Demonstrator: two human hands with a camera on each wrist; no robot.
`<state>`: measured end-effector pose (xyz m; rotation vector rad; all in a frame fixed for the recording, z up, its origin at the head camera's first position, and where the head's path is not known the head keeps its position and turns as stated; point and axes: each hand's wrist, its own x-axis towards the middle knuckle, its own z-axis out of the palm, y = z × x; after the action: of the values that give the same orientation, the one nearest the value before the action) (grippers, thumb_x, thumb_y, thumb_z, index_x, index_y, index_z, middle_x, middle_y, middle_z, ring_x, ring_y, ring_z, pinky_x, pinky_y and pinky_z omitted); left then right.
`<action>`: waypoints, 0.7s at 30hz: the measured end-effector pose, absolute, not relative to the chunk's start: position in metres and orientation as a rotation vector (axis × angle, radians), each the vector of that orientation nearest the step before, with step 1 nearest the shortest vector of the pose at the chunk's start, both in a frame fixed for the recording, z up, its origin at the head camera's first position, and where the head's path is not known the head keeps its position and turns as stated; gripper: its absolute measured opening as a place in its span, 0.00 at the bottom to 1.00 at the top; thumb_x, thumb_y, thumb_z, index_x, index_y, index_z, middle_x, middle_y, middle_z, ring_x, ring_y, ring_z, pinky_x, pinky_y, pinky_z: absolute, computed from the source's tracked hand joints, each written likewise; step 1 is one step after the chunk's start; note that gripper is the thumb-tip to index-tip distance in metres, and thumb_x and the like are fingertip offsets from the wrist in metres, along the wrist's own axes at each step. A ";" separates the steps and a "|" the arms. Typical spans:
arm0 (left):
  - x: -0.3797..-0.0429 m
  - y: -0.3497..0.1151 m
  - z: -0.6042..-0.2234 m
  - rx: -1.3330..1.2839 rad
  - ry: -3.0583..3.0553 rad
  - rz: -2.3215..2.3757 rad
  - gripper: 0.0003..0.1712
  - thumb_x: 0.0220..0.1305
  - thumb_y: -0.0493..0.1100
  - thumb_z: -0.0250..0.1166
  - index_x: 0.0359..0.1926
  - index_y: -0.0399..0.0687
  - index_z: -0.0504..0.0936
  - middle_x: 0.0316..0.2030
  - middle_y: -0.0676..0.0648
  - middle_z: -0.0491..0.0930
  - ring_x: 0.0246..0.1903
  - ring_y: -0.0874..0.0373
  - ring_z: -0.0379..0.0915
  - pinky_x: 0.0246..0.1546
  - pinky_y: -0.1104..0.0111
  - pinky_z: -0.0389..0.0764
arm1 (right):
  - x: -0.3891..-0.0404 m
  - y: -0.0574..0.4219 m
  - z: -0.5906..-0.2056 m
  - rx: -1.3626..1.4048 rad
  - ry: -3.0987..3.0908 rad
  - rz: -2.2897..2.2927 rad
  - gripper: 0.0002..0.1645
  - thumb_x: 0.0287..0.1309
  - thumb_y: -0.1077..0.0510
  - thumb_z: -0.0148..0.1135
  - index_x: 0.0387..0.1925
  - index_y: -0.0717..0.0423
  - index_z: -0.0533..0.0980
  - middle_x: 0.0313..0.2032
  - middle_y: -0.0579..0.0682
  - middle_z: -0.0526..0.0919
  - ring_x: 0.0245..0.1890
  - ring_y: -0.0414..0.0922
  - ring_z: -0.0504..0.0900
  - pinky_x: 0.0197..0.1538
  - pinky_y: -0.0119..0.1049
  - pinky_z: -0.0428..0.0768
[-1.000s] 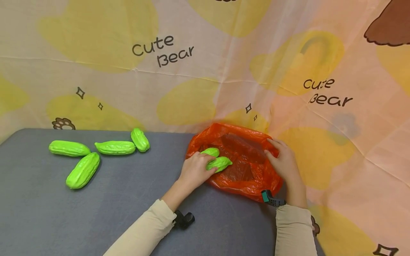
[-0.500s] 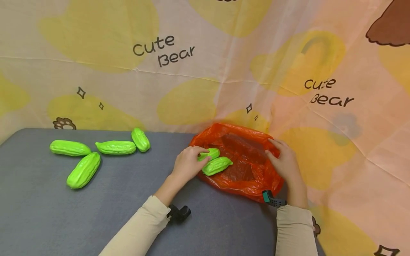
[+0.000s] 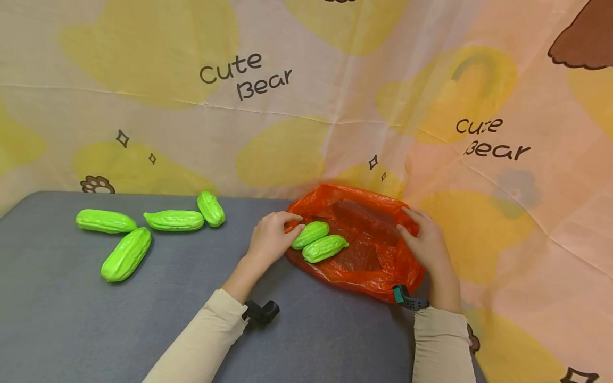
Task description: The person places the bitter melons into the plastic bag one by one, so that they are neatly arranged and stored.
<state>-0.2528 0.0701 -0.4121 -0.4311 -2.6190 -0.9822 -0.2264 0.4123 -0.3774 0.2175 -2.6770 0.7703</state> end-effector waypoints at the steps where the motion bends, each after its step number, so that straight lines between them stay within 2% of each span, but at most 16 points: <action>1: -0.253 0.069 -0.412 -0.424 -2.619 -0.981 0.12 0.65 0.50 0.70 0.47 0.55 0.91 0.44 0.52 0.89 0.39 0.51 0.82 0.32 0.57 0.81 | -0.226 0.412 -0.377 0.218 -2.677 0.769 0.29 0.66 0.61 0.64 0.66 0.67 0.72 0.64 0.73 0.73 0.64 0.73 0.70 0.61 0.71 0.69; 17: -0.257 0.058 -0.412 -0.372 -2.599 -1.022 0.14 0.65 0.50 0.70 0.49 0.55 0.90 0.46 0.51 0.89 0.44 0.49 0.83 0.40 0.52 0.83 | -0.226 0.414 -0.376 0.215 -2.669 0.748 0.29 0.65 0.62 0.64 0.65 0.67 0.72 0.62 0.73 0.74 0.63 0.73 0.71 0.61 0.71 0.69; 21: -0.261 0.052 -0.411 -0.333 -2.591 -1.047 0.14 0.64 0.49 0.70 0.50 0.55 0.90 0.45 0.50 0.89 0.42 0.48 0.82 0.38 0.52 0.83 | -0.226 0.414 -0.377 0.219 -2.666 0.750 0.29 0.65 0.63 0.64 0.65 0.67 0.73 0.62 0.73 0.74 0.63 0.73 0.71 0.61 0.70 0.70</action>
<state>-0.2605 0.0516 -0.4114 -0.3328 -2.5915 -1.0472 -0.2258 0.4142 -0.3770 0.2191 -2.6656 0.7497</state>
